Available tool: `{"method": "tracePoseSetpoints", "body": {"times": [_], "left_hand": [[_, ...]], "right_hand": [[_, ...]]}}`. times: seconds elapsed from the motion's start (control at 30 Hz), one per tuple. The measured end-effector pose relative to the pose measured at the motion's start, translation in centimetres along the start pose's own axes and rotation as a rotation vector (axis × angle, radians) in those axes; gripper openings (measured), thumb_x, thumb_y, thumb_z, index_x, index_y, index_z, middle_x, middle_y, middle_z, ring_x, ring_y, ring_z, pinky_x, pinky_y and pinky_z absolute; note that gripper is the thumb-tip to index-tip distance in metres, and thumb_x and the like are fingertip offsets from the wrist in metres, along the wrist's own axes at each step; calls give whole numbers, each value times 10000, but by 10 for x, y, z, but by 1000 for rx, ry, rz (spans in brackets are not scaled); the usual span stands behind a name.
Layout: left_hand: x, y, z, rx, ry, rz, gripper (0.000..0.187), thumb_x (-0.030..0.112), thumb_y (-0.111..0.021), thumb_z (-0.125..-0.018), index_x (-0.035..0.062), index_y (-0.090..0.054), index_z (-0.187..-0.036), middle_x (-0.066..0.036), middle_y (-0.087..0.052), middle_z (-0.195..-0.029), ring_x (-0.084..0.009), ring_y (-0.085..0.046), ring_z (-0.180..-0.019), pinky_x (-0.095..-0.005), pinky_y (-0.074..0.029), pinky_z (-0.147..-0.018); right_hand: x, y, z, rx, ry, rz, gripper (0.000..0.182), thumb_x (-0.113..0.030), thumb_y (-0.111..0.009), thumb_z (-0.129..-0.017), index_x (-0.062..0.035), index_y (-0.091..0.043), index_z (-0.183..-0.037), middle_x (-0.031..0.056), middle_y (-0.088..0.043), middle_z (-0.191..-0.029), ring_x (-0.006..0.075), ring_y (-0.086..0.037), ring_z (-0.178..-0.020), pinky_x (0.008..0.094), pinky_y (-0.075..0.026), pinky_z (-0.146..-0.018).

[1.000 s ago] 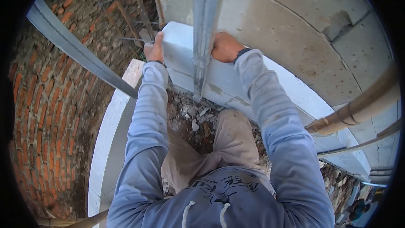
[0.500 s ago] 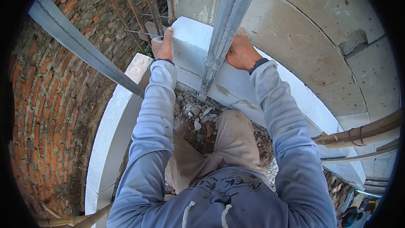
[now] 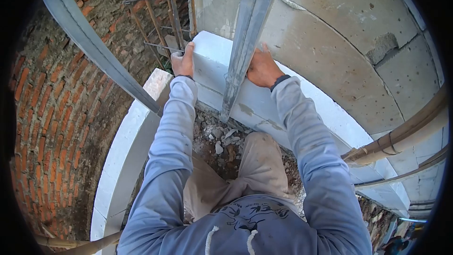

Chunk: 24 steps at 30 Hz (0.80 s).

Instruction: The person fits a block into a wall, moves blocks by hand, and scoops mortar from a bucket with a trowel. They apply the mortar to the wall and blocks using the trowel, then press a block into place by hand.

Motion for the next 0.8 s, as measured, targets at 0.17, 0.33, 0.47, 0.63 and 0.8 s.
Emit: {"method": "tracePoseSetpoints", "body": {"times": [0.17, 0.33, 0.47, 0.63, 0.8], "left_hand": [[8, 5, 7, 19, 26, -68, 779, 538, -592, -645, -74, -431, -1100, -275, -493, -1084, -370, -478, -1020, -394, -349, -885], [6, 6, 13, 106, 4, -55, 782, 557, -584, -644, -58, -439, -1106, -274, -507, -1064, -383, -486, -1006, -400, -349, -889], [-4, 1, 0, 0, -12, -11, 793, 563, -578, -643, -62, -435, -1110, -283, -503, -1067, -375, -488, -1012, -385, -354, -887], [0, 4, 5, 44, -6, -49, 803, 571, -581, -642, -57, -436, -1120, -281, -503, -1067, -372, -487, -1014, -388, -361, -876], [-23, -7, -24, 9, -159, 60, 622, 456, -684, -654, -95, -526, -896, -135, -565, -813, -182, -509, -730, -290, -413, -678]], "right_hand": [[3, -4, -3, -101, 13, 118, 262, -190, -504, -834, -89, -582, -1063, 120, -518, -1156, 282, -398, -1143, 368, -306, -969], [-2, -1, -4, 118, -24, -231, 252, -233, -523, -775, -126, -603, -989, 146, -557, -1000, 316, -469, -982, 506, -264, -885], [-11, 7, 2, 61, 25, -9, 246, -155, -555, -785, -88, -608, -1016, 144, -528, -1131, 261, -459, -1076, 350, -337, -932], [-13, 6, -1, 51, 67, 62, 266, -166, -541, -802, -84, -590, -1051, 186, -486, -1158, 324, -450, -1061, 366, -344, -920], [-11, 18, 11, -40, -50, 33, 281, -88, -503, -805, -90, -564, -1078, 191, -481, -1166, 318, -443, -1090, 365, -348, -929]]}}
Point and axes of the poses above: each hand's wrist, its own z-axis away from the middle knuckle, its own y-axis out of the back of the hand, x = y × z, the point moved 7 cm from there along -z, towards the middle knuckle
